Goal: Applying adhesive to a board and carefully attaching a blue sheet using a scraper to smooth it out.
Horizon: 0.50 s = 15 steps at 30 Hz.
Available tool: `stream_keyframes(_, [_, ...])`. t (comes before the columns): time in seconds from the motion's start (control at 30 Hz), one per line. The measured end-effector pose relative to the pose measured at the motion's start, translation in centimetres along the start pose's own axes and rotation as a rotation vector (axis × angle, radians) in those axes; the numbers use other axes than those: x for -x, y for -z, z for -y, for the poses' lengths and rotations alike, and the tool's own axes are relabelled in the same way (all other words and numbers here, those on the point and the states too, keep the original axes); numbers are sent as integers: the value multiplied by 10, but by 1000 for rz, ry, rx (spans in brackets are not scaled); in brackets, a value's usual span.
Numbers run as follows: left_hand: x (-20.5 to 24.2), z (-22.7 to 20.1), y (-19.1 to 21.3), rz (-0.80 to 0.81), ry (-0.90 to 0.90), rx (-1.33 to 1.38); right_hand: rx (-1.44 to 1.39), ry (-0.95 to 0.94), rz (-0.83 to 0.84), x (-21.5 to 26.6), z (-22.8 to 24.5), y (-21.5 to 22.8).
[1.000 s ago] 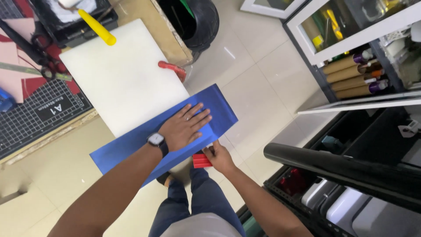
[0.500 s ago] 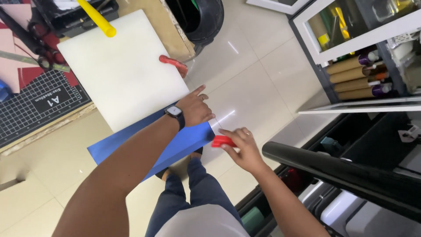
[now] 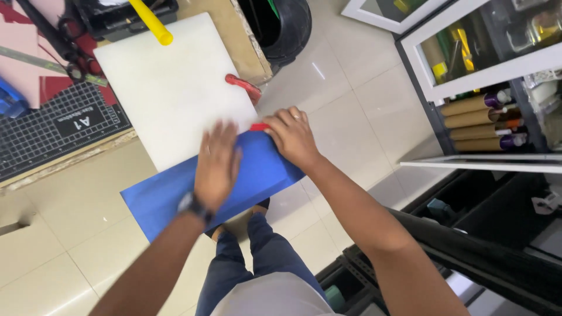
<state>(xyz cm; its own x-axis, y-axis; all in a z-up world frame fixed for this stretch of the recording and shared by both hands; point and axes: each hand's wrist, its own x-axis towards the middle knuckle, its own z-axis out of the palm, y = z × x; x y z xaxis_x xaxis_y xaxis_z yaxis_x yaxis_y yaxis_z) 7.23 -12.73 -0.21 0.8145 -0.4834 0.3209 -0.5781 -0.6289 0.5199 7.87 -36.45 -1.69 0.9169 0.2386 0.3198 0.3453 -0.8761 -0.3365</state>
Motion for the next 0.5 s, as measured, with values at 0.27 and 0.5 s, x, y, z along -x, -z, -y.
stream_keyframes(0.27, [98, 4, 11, 180, 18, -256, -15, 271, 209, 53, -6, -4])
stream_keyframes(0.5, [104, -4, 7, 191, 60, -278, 89, 249, 59, 18, -4, -23])
